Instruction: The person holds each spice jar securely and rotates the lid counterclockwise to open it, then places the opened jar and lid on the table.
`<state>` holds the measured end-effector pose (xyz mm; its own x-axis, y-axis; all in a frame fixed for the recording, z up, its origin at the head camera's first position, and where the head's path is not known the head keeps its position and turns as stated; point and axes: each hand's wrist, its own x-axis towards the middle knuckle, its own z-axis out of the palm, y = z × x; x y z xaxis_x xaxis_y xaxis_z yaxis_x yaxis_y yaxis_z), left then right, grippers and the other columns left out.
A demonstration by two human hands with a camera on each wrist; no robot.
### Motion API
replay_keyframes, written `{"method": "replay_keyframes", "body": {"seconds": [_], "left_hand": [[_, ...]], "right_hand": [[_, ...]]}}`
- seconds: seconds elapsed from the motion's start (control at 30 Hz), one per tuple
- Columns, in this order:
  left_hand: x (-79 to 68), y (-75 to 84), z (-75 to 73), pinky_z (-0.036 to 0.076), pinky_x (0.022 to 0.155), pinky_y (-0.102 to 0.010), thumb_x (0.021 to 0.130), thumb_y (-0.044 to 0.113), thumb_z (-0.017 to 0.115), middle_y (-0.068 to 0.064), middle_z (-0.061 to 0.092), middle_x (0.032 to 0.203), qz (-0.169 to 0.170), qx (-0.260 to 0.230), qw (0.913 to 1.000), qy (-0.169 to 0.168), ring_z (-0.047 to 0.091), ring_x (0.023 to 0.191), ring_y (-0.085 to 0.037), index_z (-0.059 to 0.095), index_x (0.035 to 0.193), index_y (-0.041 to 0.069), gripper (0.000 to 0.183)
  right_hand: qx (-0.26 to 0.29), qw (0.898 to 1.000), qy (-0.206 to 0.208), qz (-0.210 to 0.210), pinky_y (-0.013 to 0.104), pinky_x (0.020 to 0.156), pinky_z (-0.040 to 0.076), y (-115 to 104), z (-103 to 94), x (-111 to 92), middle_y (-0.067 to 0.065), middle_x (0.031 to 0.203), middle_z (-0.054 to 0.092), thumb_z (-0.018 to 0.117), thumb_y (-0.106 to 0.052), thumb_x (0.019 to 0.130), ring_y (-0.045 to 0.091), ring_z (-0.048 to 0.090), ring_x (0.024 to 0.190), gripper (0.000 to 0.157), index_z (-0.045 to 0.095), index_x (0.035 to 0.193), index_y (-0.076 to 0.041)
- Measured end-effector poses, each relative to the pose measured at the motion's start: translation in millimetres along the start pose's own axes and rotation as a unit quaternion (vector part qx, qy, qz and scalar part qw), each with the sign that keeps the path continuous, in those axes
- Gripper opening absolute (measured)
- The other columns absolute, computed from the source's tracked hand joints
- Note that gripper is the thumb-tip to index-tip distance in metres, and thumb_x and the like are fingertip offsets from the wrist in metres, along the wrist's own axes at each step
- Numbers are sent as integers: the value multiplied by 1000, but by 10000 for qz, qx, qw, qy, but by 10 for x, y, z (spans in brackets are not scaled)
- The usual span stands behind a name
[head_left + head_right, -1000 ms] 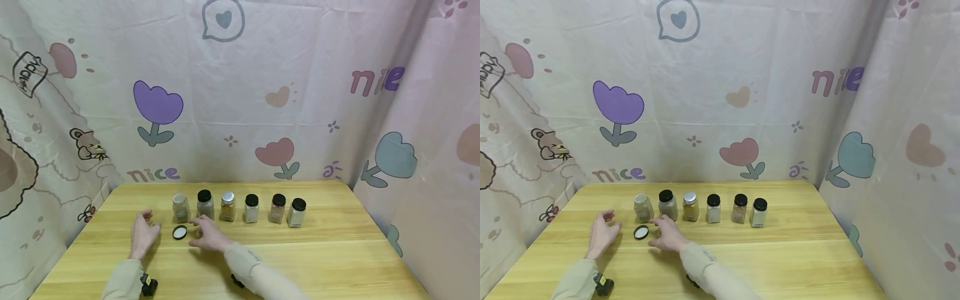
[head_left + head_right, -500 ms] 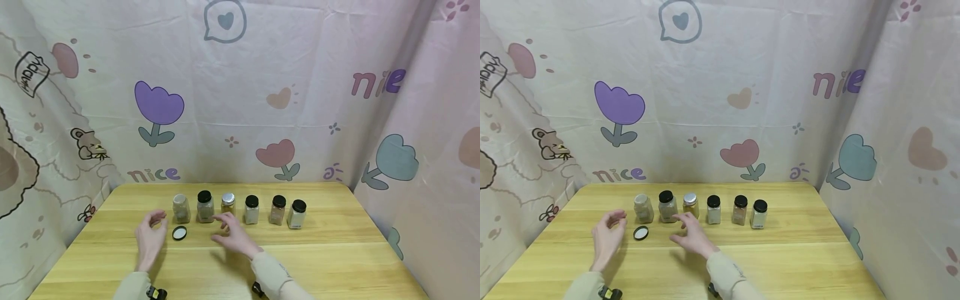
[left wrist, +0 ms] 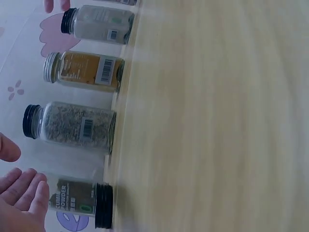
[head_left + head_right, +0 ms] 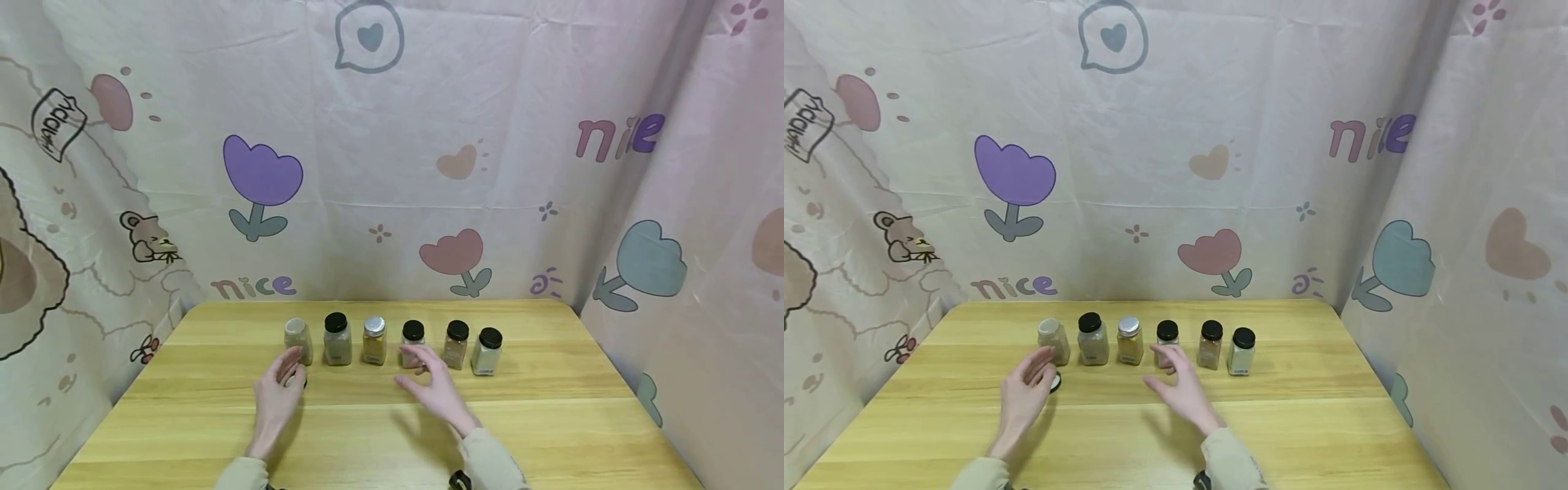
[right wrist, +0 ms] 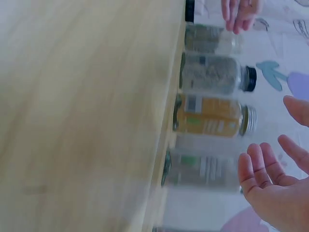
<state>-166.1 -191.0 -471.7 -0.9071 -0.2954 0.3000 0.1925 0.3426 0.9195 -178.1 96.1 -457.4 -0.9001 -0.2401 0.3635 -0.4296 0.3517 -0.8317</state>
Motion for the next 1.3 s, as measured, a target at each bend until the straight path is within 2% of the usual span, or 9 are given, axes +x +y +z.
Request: {"method": "replay_keyframes", "body": {"seconds": [0.13,0.23,0.3,0.43,0.6,0.7,1.1,1.3], "left_hand": [[-5,21,42,50,105,-20,94,-4,60,-27,58,140,-91,-57,9998,-181,58,129,-43,54,138,-6,44],[-6,35,74,44,112,-38,96,0,60,-27,52,146,-205,-16,9991,-362,52,135,-43,49,143,-5,49],[0,41,100,41,115,-43,98,3,60,-27,48,150,-235,-36,9984,-507,49,139,-42,45,146,-5,52],[47,38,169,34,122,-47,100,8,60,-26,39,157,-208,-227,9961,-829,40,146,-42,36,151,-5,57],[131,39,257,22,128,-52,103,19,58,-26,23,164,-285,-530,9888,-1363,24,153,-43,22,156,-5,69],[186,34,296,17,129,-53,104,23,57,-27,17,165,-333,-603,9857,-1535,18,154,-43,16,158,-6,74],[394,-73,461,12,130,-55,105,25,55,-30,8,166,-312,-616,9840,-1645,10,155,-46,8,158,-8,78],[434,-75,513,12,130,-57,105,18,53,-35,11,163,-168,-647,9841,-1645,11,154,-49,9,156,-11,73]], "right_hand": [[-22,9996,263,104,33,89,57,55,-118,-33,16,127,64,80,-11,84,18,58,101,54,61,134,-6],[13,9989,425,196,33,89,57,94,-184,-62,17,126,63,80,-9,83,18,58,100,54,62,134,-7],[19,9987,479,195,34,89,57,115,-215,-76,17,124,63,80,-9,83,19,58,100,53,62,134,-8],[27,9988,466,130,36,89,57,130,-247,-83,18,123,63,79,-10,84,26,58,101,52,63,134,-9],[44,9986,482,218,37,89,58,132,-249,-82,17,124,64,80,-9,84,31,59,102,52,63,133,-10],[62,9986,482,214,37,89,58,133,-241,-82,17,123,64,80,-8,84,32,59,101,51,63,133,-10],[173,9981,522,279,29,88,57,106,-221,-104,20,124,63,79,-8,84,29,60,102,52,62,133,-3],[201,9981,543,207,30,88,57,102,-222,-104,20,125,63,78,-8,85,32,60,102,52,60,134,-2]]}}
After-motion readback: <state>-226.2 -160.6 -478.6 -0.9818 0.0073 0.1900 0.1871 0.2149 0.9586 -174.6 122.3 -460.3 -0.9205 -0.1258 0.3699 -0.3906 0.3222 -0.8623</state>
